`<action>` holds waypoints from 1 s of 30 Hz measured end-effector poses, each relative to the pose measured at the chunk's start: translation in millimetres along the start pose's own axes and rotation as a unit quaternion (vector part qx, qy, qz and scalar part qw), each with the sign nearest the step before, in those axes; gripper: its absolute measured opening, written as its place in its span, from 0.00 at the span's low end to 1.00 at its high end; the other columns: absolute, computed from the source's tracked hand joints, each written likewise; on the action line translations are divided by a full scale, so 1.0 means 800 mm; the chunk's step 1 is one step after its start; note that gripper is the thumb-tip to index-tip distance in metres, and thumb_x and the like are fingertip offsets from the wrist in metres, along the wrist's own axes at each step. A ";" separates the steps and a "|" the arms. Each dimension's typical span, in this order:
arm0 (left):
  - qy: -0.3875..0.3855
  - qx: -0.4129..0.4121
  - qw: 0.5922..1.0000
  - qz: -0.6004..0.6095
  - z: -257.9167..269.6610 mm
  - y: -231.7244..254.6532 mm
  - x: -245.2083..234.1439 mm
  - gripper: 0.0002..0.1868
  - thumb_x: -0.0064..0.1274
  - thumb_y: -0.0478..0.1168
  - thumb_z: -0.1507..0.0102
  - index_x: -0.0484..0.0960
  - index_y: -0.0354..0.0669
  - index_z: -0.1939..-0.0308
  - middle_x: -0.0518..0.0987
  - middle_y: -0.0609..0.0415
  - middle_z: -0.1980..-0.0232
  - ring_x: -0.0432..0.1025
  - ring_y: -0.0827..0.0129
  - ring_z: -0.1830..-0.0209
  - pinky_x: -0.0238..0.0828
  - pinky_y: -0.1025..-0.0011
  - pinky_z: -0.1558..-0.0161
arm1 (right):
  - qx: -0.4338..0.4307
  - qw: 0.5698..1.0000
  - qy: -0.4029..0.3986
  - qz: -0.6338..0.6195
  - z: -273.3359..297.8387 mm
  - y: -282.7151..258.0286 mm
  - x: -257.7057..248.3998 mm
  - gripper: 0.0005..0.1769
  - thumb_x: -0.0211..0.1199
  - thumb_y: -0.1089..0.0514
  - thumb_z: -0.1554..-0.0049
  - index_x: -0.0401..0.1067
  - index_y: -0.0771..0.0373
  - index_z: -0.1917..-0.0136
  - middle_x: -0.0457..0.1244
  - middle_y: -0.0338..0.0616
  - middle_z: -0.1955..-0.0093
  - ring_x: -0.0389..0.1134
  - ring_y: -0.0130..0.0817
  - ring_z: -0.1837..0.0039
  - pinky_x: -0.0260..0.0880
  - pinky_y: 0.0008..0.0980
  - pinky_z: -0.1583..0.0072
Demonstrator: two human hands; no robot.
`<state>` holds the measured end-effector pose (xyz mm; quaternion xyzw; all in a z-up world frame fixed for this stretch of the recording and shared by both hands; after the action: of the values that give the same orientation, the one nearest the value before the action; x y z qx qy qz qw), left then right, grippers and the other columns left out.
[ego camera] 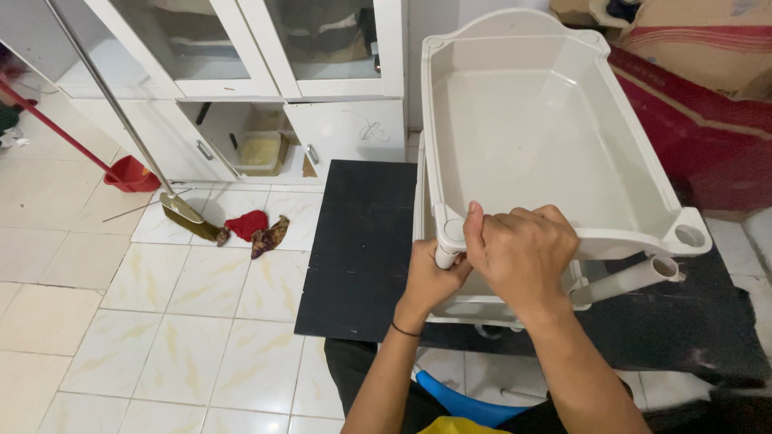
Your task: The person assembles a white plastic tray by inserting cylindrical legs into corner sockets, then wipes the interior and exterior surfaces of the tray with a patterned cloth. The person handles two trays, cleaning one while the other remains assembled on the table.
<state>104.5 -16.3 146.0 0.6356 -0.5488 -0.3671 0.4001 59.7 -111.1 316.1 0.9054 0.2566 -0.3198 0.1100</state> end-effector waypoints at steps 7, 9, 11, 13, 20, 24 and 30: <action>0.227 -0.002 0.970 -0.084 0.027 0.036 -0.011 0.12 0.66 0.31 0.47 0.76 0.31 0.70 0.78 0.44 0.76 0.74 0.66 0.77 0.70 0.70 0.72 | -0.001 1.000 0.002 -0.010 0.000 0.000 -0.001 0.27 0.63 0.57 0.40 0.68 0.58 0.81 0.59 0.40 0.81 0.59 0.35 0.76 0.57 0.35 0.62; 0.211 -0.017 0.975 -0.073 0.025 0.022 -0.007 0.10 0.66 0.31 0.47 0.78 0.32 0.71 0.78 0.45 0.77 0.74 0.68 0.78 0.70 0.71 0.73 | 0.001 1.000 0.001 -0.007 0.003 0.001 0.002 0.28 0.64 0.57 0.40 0.67 0.58 0.82 0.58 0.40 0.82 0.59 0.36 0.77 0.57 0.35 0.62; 0.197 0.012 0.979 -0.058 0.015 0.019 -0.008 0.05 0.63 0.30 0.46 0.82 0.33 0.70 0.82 0.48 0.75 0.79 0.74 0.76 0.72 0.72 0.72 | -0.001 1.000 0.012 0.000 0.000 0.001 0.000 0.29 0.64 0.57 0.40 0.67 0.58 0.82 0.59 0.40 0.81 0.59 0.36 0.76 0.57 0.35 0.62; 0.141 0.034 0.989 -0.033 0.008 0.015 -0.006 0.03 0.62 0.30 0.45 0.83 0.34 0.70 0.82 0.52 0.74 0.78 0.77 0.74 0.72 0.74 0.71 | 0.002 1.000 0.003 -0.007 -0.004 0.002 0.002 0.28 0.63 0.58 0.39 0.68 0.57 0.81 0.59 0.39 0.81 0.59 0.33 0.76 0.56 0.34 0.62; -0.149 -0.041 0.983 0.095 0.001 -0.031 0.018 0.12 0.59 0.28 0.44 0.71 0.40 0.77 0.72 0.63 0.76 0.65 0.83 0.74 0.65 0.76 0.71 | 0.002 1.000 -0.005 0.002 -0.001 0.003 -0.004 0.29 0.64 0.57 0.38 0.68 0.57 0.80 0.58 0.39 0.81 0.58 0.36 0.76 0.56 0.34 0.61; -0.144 0.004 0.986 0.080 -0.008 -0.027 0.014 0.13 0.59 0.28 0.46 0.69 0.42 0.78 0.71 0.62 0.77 0.64 0.82 0.76 0.62 0.76 0.72 | -0.003 1.000 0.003 0.007 -0.013 0.003 -0.007 0.29 0.63 0.57 0.38 0.68 0.57 0.80 0.58 0.39 0.80 0.60 0.35 0.75 0.56 0.34 0.61; -0.141 0.034 0.985 0.093 0.001 -0.026 0.001 0.17 0.60 0.28 0.46 0.67 0.42 0.81 0.68 0.63 0.81 0.63 0.81 0.80 0.59 0.76 0.74 | 0.003 1.000 -0.006 0.020 -0.014 0.014 -0.007 0.29 0.64 0.57 0.37 0.68 0.57 0.80 0.57 0.39 0.81 0.57 0.35 0.77 0.58 0.34 0.60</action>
<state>112.6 -15.7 126.8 0.5370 -0.6687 -0.3956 0.3287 67.8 -119.1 328.4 0.9087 0.2364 -0.3241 0.1151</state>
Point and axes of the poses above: each hand's wrist, its own z-axis away from the middle knuckle, its own x-axis out of the palm, y = z × x, the point moved 9 cm from there along -z, towards the middle knuckle
